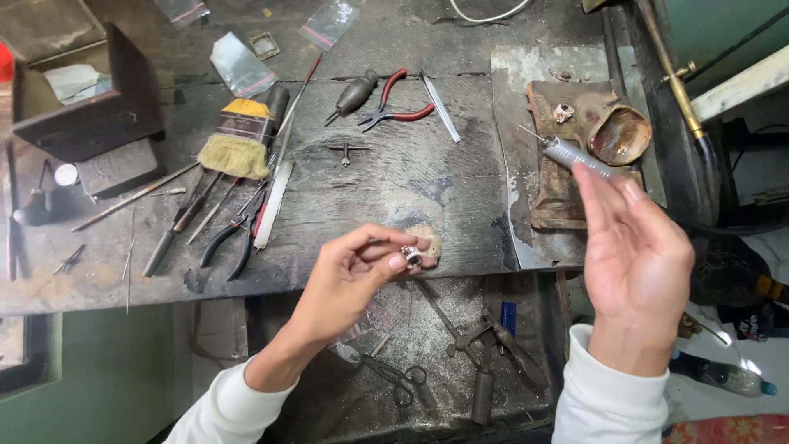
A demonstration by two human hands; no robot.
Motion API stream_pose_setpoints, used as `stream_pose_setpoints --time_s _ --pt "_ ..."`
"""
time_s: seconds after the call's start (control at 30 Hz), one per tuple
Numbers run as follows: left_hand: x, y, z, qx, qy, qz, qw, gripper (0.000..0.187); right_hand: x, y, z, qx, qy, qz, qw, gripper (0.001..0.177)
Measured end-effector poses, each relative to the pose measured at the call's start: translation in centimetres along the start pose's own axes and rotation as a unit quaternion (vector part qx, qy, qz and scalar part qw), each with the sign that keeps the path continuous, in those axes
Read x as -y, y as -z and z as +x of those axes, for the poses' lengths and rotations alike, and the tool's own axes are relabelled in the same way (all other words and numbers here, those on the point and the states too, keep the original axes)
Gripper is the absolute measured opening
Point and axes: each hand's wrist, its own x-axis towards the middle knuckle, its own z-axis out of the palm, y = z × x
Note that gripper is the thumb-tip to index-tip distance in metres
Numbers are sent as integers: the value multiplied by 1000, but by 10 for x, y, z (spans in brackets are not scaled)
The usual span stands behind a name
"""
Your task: Polishing a small jewelry component using a rotary tool and cleaning it with a brush at a metalworking bench
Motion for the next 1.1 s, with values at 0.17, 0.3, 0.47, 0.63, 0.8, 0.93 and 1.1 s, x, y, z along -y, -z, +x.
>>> stream_pose_setpoints --time_s 0.17,0.3,0.47,0.63,0.8,0.93,1.1 --pt "0 -2 -18 -38 66 -94 993 19 -7 8 -31 -13 90 -163 982 55" --pt "6 -1 -26 -61 118 -188 973 20 -16 21 -44 0 110 -195 975 60" --pt "7 3 -30 -75 162 -216 960 22 -22 29 -46 -5 101 -227 969 61" --pt "10 5 -31 -71 166 -258 949 18 -25 19 -50 0 97 -257 961 52" --pt "-2 4 -35 -85 157 -124 976 26 -27 -46 -80 189 179 -466 846 29" --pt "34 19 -58 -86 112 -121 983 29 -72 -100 -79 352 196 -539 740 22" --pt "56 31 -85 -150 120 86 978 32 -206 -175 -47 527 300 -532 591 36"
